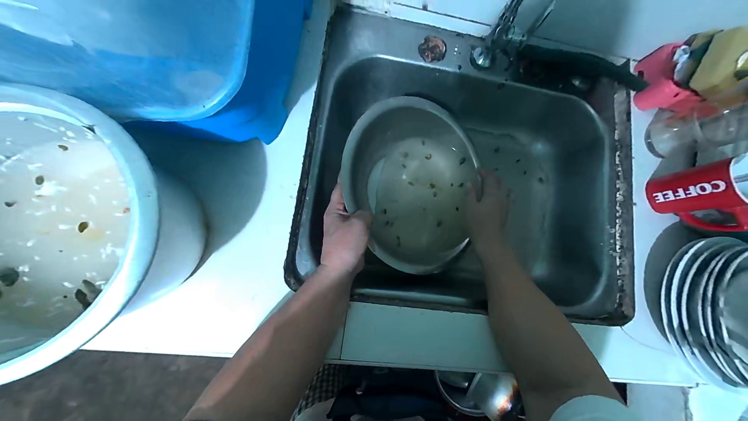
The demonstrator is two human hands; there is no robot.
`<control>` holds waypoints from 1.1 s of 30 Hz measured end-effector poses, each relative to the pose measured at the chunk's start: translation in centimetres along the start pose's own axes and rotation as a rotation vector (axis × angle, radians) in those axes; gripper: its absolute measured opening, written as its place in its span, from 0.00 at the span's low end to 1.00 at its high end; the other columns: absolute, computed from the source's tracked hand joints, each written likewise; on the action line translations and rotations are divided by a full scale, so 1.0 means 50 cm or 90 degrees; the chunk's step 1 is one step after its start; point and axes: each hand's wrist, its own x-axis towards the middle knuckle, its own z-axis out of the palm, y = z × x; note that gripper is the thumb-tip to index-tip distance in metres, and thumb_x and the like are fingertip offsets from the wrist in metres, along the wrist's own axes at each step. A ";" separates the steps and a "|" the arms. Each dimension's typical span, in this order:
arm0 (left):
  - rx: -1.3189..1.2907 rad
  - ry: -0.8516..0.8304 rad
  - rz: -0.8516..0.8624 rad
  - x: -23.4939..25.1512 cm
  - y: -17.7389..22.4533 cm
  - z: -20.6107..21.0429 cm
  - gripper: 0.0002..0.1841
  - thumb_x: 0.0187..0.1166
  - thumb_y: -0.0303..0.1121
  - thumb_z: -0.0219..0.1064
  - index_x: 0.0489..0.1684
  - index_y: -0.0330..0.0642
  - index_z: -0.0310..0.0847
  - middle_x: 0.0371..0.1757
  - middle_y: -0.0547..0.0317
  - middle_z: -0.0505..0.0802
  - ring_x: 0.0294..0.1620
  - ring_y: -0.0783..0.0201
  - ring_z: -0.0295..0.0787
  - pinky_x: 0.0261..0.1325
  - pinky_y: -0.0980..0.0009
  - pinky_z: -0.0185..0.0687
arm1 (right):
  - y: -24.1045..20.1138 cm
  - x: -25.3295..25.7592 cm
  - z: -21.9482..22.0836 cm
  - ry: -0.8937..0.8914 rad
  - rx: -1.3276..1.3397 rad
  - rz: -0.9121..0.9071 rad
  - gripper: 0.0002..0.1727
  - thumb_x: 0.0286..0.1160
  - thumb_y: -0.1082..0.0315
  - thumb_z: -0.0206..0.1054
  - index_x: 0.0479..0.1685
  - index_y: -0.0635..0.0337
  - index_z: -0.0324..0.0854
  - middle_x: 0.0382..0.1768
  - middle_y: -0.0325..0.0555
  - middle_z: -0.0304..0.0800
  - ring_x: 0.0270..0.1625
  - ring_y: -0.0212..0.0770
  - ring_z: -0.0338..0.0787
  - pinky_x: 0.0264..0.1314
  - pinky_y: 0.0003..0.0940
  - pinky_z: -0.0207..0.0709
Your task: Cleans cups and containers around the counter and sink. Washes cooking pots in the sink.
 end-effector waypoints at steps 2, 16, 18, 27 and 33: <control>-0.021 0.004 -0.023 0.003 0.000 0.003 0.39 0.70 0.13 0.61 0.84 0.56 0.67 0.66 0.58 0.90 0.58 0.63 0.91 0.54 0.59 0.91 | -0.049 -0.025 -0.004 0.003 -0.148 -0.102 0.19 0.85 0.57 0.59 0.68 0.49 0.87 0.70 0.59 0.84 0.74 0.70 0.78 0.70 0.72 0.70; -0.082 0.003 -0.022 0.009 0.007 -0.010 0.34 0.77 0.16 0.61 0.84 0.55 0.68 0.64 0.54 0.91 0.57 0.60 0.91 0.58 0.56 0.89 | -0.153 -0.078 -0.029 -0.205 -0.353 0.009 0.22 0.84 0.64 0.61 0.75 0.54 0.77 0.60 0.64 0.90 0.68 0.69 0.85 0.78 0.73 0.61; -0.042 -0.004 0.004 0.010 0.001 -0.023 0.35 0.77 0.17 0.62 0.86 0.56 0.66 0.66 0.56 0.90 0.59 0.61 0.90 0.58 0.56 0.89 | -0.162 -0.097 -0.063 -0.205 -0.325 0.005 0.21 0.83 0.68 0.62 0.73 0.58 0.77 0.60 0.66 0.88 0.65 0.69 0.86 0.71 0.72 0.71; 0.027 0.036 0.036 0.008 0.001 -0.027 0.37 0.74 0.16 0.62 0.87 0.53 0.64 0.71 0.58 0.86 0.64 0.64 0.88 0.62 0.58 0.88 | -0.097 -0.205 -0.253 -0.033 -0.285 -0.045 0.20 0.87 0.70 0.57 0.75 0.53 0.75 0.62 0.60 0.87 0.46 0.64 0.93 0.42 0.63 0.86; 0.045 0.032 0.096 0.002 -0.003 -0.020 0.36 0.68 0.13 0.64 0.82 0.47 0.67 0.69 0.57 0.86 0.63 0.65 0.88 0.61 0.61 0.89 | 0.062 -0.306 -0.482 0.134 -0.207 0.101 0.24 0.89 0.60 0.58 0.81 0.52 0.68 0.44 0.64 0.90 0.40 0.70 0.91 0.38 0.74 0.81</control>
